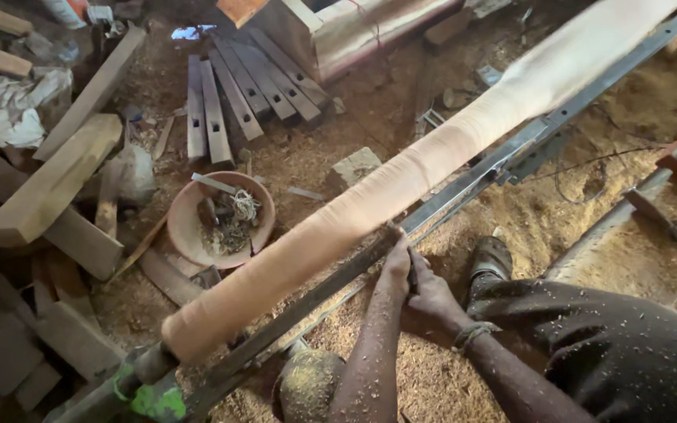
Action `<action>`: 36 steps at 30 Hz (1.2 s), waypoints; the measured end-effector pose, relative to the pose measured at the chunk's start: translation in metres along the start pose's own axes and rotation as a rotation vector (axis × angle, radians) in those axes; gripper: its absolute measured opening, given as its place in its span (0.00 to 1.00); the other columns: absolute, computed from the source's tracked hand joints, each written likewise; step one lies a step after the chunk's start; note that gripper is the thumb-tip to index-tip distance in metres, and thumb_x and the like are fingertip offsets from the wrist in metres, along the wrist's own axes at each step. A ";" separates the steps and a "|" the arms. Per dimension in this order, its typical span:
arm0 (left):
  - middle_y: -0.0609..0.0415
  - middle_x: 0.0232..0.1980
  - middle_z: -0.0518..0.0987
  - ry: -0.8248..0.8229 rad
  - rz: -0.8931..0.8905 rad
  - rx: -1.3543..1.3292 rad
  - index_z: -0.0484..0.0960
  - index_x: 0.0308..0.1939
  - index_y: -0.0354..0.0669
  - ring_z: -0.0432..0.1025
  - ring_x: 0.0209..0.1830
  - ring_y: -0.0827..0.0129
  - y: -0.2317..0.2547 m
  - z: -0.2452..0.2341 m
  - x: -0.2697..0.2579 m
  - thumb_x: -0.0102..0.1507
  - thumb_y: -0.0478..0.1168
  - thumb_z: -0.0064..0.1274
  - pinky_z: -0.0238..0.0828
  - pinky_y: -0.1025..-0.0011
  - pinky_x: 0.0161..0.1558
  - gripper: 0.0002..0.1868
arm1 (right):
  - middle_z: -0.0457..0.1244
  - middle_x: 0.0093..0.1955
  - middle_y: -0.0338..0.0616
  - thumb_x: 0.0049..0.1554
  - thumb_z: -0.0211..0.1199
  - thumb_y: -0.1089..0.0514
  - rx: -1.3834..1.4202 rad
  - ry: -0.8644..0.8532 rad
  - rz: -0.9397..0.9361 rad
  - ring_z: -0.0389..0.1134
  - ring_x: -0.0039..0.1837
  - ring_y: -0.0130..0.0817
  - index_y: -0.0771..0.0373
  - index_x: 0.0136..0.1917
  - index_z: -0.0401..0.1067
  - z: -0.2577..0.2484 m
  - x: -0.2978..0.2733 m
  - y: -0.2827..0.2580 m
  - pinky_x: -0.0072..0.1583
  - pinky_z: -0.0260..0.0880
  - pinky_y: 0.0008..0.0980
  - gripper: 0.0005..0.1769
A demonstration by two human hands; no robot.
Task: The person operates a wood lathe to shape a long cylindrical wooden piece. They use a chisel to shave the spinning wood, creating a smooth surface and removing material as wood shavings. The person maintains a steady grip on the tool while the lathe rotates the wood.
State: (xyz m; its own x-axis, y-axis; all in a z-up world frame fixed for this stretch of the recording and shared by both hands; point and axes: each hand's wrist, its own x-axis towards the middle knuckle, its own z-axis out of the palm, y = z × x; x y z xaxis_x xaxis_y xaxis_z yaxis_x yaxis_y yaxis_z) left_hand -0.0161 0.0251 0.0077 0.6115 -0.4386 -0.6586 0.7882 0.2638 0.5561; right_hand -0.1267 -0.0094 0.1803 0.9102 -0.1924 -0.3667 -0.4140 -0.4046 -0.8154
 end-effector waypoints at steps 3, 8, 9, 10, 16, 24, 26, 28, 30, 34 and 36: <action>0.47 0.20 0.75 -0.008 -0.008 -0.017 0.74 0.24 0.41 0.72 0.18 0.59 -0.001 0.006 0.002 0.69 0.72 0.37 0.73 0.63 0.26 0.39 | 0.65 0.68 0.53 0.47 0.68 0.56 -0.156 0.026 -0.004 0.71 0.65 0.43 0.42 0.85 0.39 -0.002 0.016 0.014 0.66 0.69 0.34 0.60; 0.47 0.20 0.75 -0.020 0.004 -0.020 0.74 0.24 0.41 0.72 0.18 0.59 -0.002 0.009 0.007 0.69 0.72 0.37 0.73 0.63 0.26 0.39 | 0.63 0.69 0.55 0.49 0.72 0.54 0.000 0.094 -0.144 0.69 0.68 0.46 0.47 0.81 0.43 0.000 0.011 0.028 0.66 0.66 0.36 0.55; 0.47 0.20 0.75 -0.023 -0.007 -0.022 0.73 0.24 0.41 0.72 0.18 0.59 -0.007 0.009 0.006 0.69 0.72 0.37 0.73 0.63 0.26 0.39 | 0.64 0.69 0.55 0.49 0.69 0.55 -0.044 0.083 -0.101 0.69 0.68 0.46 0.46 0.83 0.43 0.000 0.011 0.028 0.66 0.67 0.35 0.56; 0.47 0.20 0.75 -0.027 -0.010 -0.016 0.73 0.24 0.41 0.72 0.18 0.59 -0.010 0.008 0.005 0.69 0.72 0.37 0.73 0.63 0.26 0.39 | 0.65 0.68 0.55 0.49 0.66 0.56 -0.088 0.072 -0.059 0.70 0.67 0.45 0.45 0.84 0.42 0.000 0.012 0.027 0.67 0.68 0.34 0.56; 0.47 0.20 0.75 -0.050 -0.002 -0.013 0.73 0.24 0.41 0.72 0.18 0.59 -0.007 0.015 0.011 0.69 0.72 0.38 0.73 0.63 0.26 0.39 | 0.65 0.68 0.53 0.49 0.70 0.53 0.083 0.072 -0.051 0.68 0.68 0.44 0.49 0.81 0.47 0.000 0.003 0.015 0.66 0.66 0.34 0.52; 0.50 0.20 0.74 -0.091 -0.022 -0.076 0.71 0.24 0.45 0.71 0.18 0.61 -0.006 0.024 0.009 0.70 0.70 0.40 0.72 0.62 0.25 0.35 | 0.65 0.68 0.48 0.49 0.67 0.56 -0.061 0.061 -0.022 0.68 0.66 0.35 0.50 0.84 0.44 -0.011 0.009 0.006 0.66 0.66 0.31 0.55; 0.51 0.20 0.73 -0.079 -0.037 -0.097 0.71 0.26 0.48 0.70 0.18 0.61 -0.002 0.029 0.014 0.70 0.70 0.41 0.71 0.62 0.26 0.33 | 0.65 0.68 0.47 0.50 0.70 0.55 0.018 0.043 0.002 0.67 0.66 0.34 0.52 0.82 0.46 -0.014 0.007 0.004 0.67 0.65 0.30 0.53; 0.48 0.21 0.74 -0.022 -0.062 -0.079 0.73 0.29 0.49 0.70 0.19 0.60 -0.003 0.031 0.016 0.69 0.69 0.42 0.70 0.62 0.26 0.30 | 0.67 0.67 0.48 0.50 0.69 0.54 0.001 0.064 0.029 0.69 0.65 0.35 0.51 0.83 0.48 -0.010 0.005 0.006 0.67 0.66 0.30 0.52; 0.48 0.19 0.73 -0.072 -0.039 -0.081 0.70 0.27 0.46 0.69 0.16 0.59 -0.003 0.034 0.022 0.69 0.70 0.42 0.70 0.62 0.24 0.33 | 0.67 0.66 0.48 0.50 0.69 0.54 -0.011 0.072 0.001 0.69 0.65 0.35 0.51 0.83 0.48 -0.009 0.010 0.013 0.66 0.66 0.30 0.52; 0.50 0.20 0.74 -0.047 0.023 -0.056 0.71 0.31 0.44 0.70 0.17 0.61 -0.013 0.032 0.028 0.70 0.70 0.44 0.69 0.63 0.23 0.33 | 0.65 0.68 0.49 0.49 0.69 0.56 -0.017 0.049 -0.178 0.68 0.66 0.36 0.54 0.83 0.45 -0.015 0.025 0.046 0.66 0.65 0.31 0.54; 0.50 0.20 0.74 -0.058 -0.009 -0.069 0.73 0.31 0.44 0.70 0.17 0.61 -0.008 0.034 0.035 0.70 0.69 0.43 0.69 0.62 0.23 0.32 | 0.64 0.68 0.50 0.47 0.68 0.57 -0.073 0.044 -0.234 0.68 0.66 0.37 0.54 0.83 0.43 -0.019 0.041 0.058 0.66 0.65 0.31 0.56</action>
State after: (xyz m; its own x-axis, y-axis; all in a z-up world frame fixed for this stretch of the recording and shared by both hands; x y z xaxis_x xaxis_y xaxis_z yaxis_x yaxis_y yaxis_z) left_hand -0.0036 -0.0219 -0.0025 0.6008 -0.4894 -0.6321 0.7978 0.3175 0.5125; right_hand -0.1137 -0.0580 0.1265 0.9808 -0.1243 -0.1501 -0.1928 -0.5059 -0.8408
